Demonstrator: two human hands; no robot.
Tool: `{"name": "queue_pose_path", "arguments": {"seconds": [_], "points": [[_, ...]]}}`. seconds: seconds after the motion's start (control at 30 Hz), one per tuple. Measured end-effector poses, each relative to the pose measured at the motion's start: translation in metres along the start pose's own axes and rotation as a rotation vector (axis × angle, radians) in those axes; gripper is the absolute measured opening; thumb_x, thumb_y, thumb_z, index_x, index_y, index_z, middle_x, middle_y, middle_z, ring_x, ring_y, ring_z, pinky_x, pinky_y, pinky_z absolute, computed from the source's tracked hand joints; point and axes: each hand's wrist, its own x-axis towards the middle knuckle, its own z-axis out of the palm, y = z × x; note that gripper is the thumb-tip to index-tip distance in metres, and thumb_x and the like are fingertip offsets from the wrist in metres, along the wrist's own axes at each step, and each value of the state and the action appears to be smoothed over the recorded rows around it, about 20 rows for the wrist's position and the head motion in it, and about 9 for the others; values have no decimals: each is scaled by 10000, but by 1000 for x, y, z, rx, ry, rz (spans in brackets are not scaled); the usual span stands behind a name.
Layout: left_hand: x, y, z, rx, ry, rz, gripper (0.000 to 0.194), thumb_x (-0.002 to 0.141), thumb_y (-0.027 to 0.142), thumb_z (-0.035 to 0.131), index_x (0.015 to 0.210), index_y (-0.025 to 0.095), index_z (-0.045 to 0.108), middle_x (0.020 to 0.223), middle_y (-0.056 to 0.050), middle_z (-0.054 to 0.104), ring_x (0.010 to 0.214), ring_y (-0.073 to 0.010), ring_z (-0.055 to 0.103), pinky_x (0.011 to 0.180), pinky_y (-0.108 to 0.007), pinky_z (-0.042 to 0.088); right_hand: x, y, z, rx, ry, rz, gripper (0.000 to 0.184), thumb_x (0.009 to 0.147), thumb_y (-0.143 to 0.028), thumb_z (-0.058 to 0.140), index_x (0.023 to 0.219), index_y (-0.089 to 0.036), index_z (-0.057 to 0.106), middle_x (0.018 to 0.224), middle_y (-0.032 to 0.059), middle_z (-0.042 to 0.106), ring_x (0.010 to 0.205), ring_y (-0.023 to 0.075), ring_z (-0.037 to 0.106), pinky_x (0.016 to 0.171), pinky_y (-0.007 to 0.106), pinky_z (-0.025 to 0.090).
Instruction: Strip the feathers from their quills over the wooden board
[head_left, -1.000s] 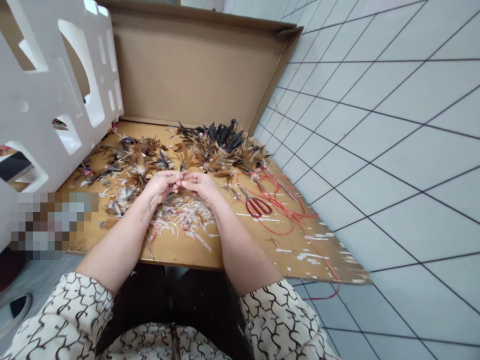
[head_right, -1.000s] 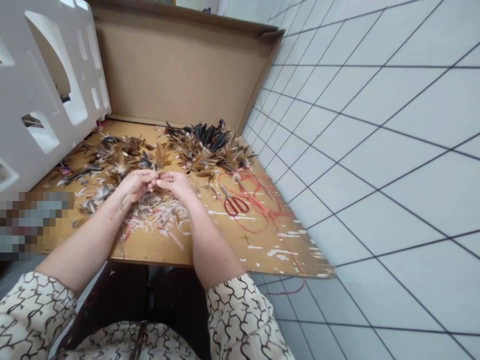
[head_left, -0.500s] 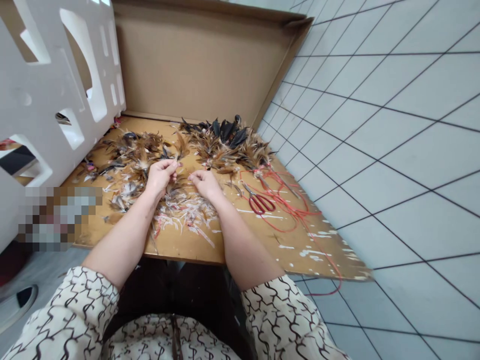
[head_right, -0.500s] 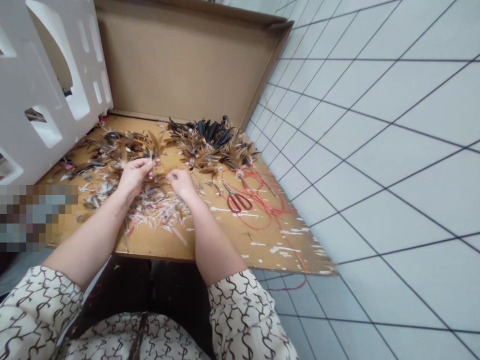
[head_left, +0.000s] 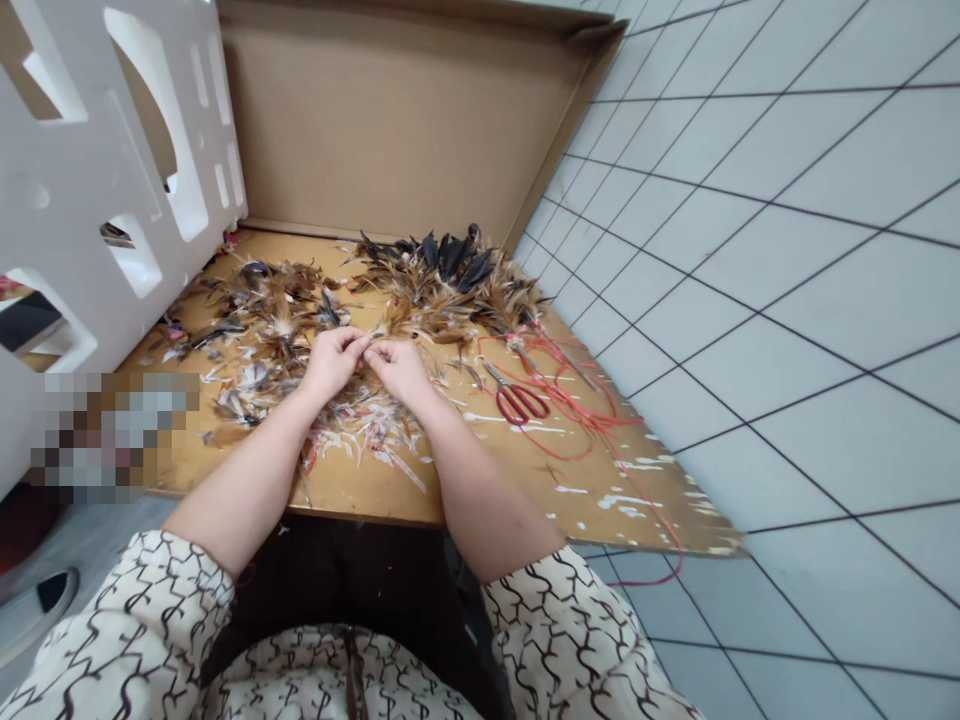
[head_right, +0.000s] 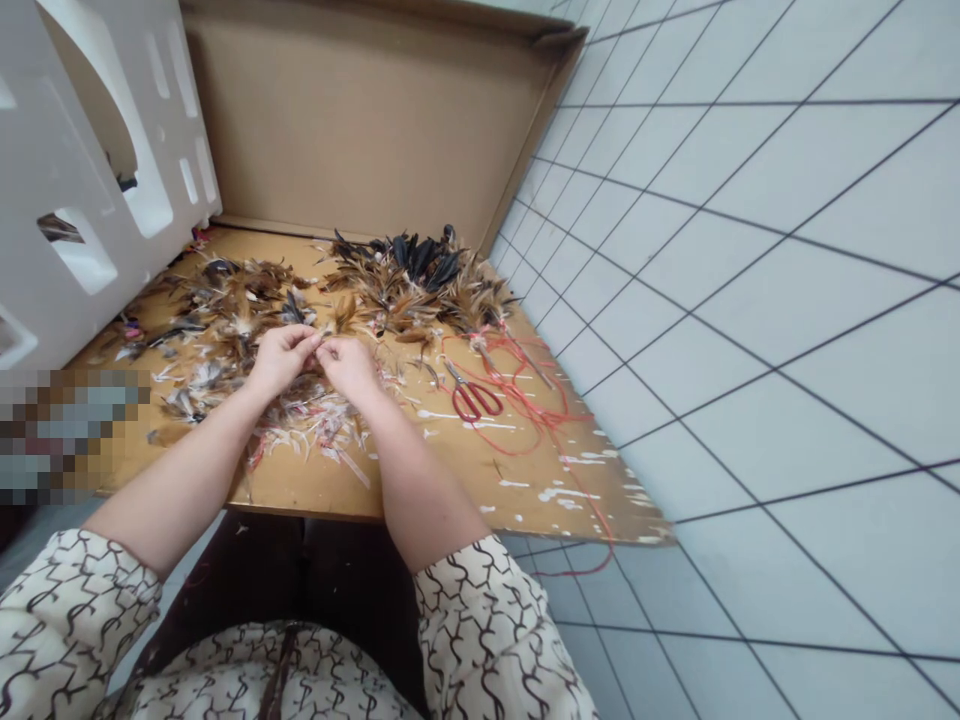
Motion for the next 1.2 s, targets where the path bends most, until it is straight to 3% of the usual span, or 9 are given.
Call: {"name": "queue_pose_path", "arguments": {"seconds": [0.2,0.4,0.53,0.67,0.87,0.93,1.07,1.2], "points": [[1,-3,-2,195,26,119,131,659,165,542,535,164,584,500,30,525,546,-108,451,552,-212,345,-1,-1,-1,-75,53,43,245,722,-230,475,489,-164,511,459,-47,402,499,82,352,522,218,263],[1,3,-6,314,25,132,151,642,120,558,498,166,573,497,26,513,536,-107,431,557,-222,315,0,2,-2,-138,67,57,259,722,-266,508,492,-159,558,445,-37,407,490,90,356,514,234,241],[6,2,-11,183,42,11,184,667,130,534,486,159,527,432,49,434,452,-82,367,492,-213,282,3,5,-7,-17,73,45,175,691,-251,543,565,-156,618,477,-40,479,510,90,398,555,224,309],[11,3,-20,-37,147,-89,192,677,179,550,492,161,500,410,61,396,372,-60,322,421,-206,250,8,15,-25,31,121,131,151,663,-229,551,544,-159,612,463,-40,493,498,99,433,567,236,351],[13,6,-28,-189,214,-71,220,656,182,571,463,162,468,406,48,412,368,-49,316,409,-193,263,13,36,-48,-253,339,296,113,632,-156,537,567,-165,628,553,22,583,597,165,525,637,300,403],[14,3,-27,-157,212,-59,217,656,203,577,467,161,478,410,46,417,375,-51,315,407,-194,252,12,34,-46,-273,434,200,143,650,-143,506,658,-160,648,659,54,630,674,186,555,687,322,426],[14,-4,-21,3,188,-15,201,665,220,567,486,158,500,435,45,430,424,-65,335,441,-199,256,-1,13,-28,-209,595,-221,226,759,-232,455,884,-155,627,903,96,641,860,197,572,793,348,447],[11,-4,-19,164,177,36,194,672,190,558,491,157,497,451,47,428,479,-79,357,498,-207,274,-15,-7,-9,-274,571,-460,274,835,-308,401,962,-168,600,1023,120,603,992,210,544,884,368,419]]}}
